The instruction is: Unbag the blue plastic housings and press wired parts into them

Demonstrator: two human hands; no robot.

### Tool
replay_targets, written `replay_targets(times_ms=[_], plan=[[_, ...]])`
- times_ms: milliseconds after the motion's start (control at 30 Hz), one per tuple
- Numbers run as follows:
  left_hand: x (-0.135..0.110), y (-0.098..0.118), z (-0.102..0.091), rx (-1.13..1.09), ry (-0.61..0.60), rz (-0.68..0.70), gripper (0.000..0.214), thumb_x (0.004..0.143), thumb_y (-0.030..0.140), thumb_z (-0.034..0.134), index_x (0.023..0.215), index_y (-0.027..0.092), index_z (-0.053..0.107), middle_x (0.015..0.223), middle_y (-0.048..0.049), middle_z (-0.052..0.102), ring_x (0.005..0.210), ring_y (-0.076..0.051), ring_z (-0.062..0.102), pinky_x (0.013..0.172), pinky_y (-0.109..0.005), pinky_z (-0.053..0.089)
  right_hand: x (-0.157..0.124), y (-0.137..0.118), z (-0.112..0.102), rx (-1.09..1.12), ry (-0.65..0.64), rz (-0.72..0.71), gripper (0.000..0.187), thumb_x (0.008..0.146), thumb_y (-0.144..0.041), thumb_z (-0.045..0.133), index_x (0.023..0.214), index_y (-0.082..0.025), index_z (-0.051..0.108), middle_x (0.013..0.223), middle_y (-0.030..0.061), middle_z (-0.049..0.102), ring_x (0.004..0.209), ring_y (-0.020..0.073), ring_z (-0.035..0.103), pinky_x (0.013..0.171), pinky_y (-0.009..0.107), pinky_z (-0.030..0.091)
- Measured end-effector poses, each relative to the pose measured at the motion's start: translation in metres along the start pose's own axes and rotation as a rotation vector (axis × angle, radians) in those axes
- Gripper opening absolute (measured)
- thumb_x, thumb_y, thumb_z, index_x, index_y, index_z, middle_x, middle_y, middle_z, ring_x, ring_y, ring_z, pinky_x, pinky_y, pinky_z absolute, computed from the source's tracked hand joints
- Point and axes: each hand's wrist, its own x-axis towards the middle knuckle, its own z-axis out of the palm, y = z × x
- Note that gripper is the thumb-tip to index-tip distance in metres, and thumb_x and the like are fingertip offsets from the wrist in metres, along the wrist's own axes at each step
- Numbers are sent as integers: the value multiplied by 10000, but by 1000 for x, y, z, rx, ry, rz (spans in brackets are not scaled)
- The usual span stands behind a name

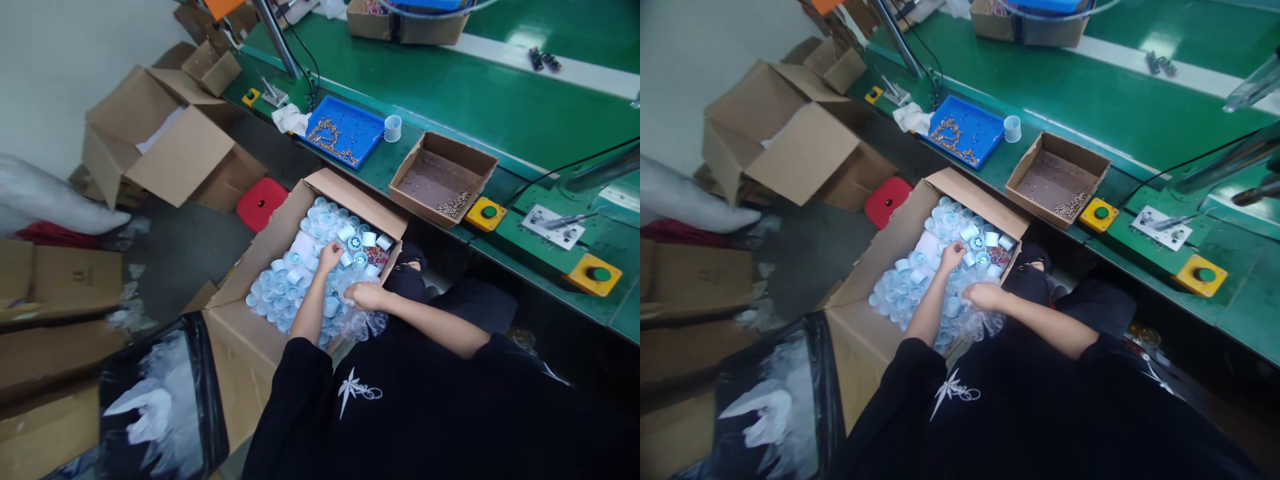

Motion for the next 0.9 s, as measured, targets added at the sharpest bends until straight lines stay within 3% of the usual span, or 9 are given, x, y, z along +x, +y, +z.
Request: replay_targets(times_ms=[233, 433, 700, 900], plan=[[6, -2, -7, -64, 55, 15, 48, 671, 177, 663, 705, 206, 647, 673, 22, 633, 710, -171, 607, 754, -267, 498, -1, -1, -4, -6, -6, -1, 204, 933, -146, 596, 1090, -180, 723, 1187, 90, 769, 1083, 237, 734, 902, 313, 548], [7, 0, -25, -121, 157, 2, 92, 663, 217, 698, 751, 200, 676, 715, 12, 675, 725, -164, 630, 780, -273, 524, -2, -3, -6, -2, -22, 6, 218, 932, -152, 602, 1114, -170, 720, 1200, 112, 764, 1095, 254, 738, 890, 324, 557], [4, 2, -51, -149, 118, -48, 107, 667, 229, 699, 738, 210, 622, 628, 22, 635, 605, -158, 602, 642, -271, 509, -1, -4, -8, 2, -36, 10, 228, 942, -168, 595, 1139, -156, 710, 1196, 126, 759, 1098, 266, 736, 889, 333, 549], [-4, 3, -48, -36, 77, -30, 136, 705, 240, 701, 838, 213, 709, 774, -18, 722, 776, -205, 675, 821, -317, 535, -1, -4, -9, 1, -39, 15, 228, 933, -152, 600, 1132, -157, 709, 1202, 128, 756, 1098, 256, 730, 899, 318, 535]])
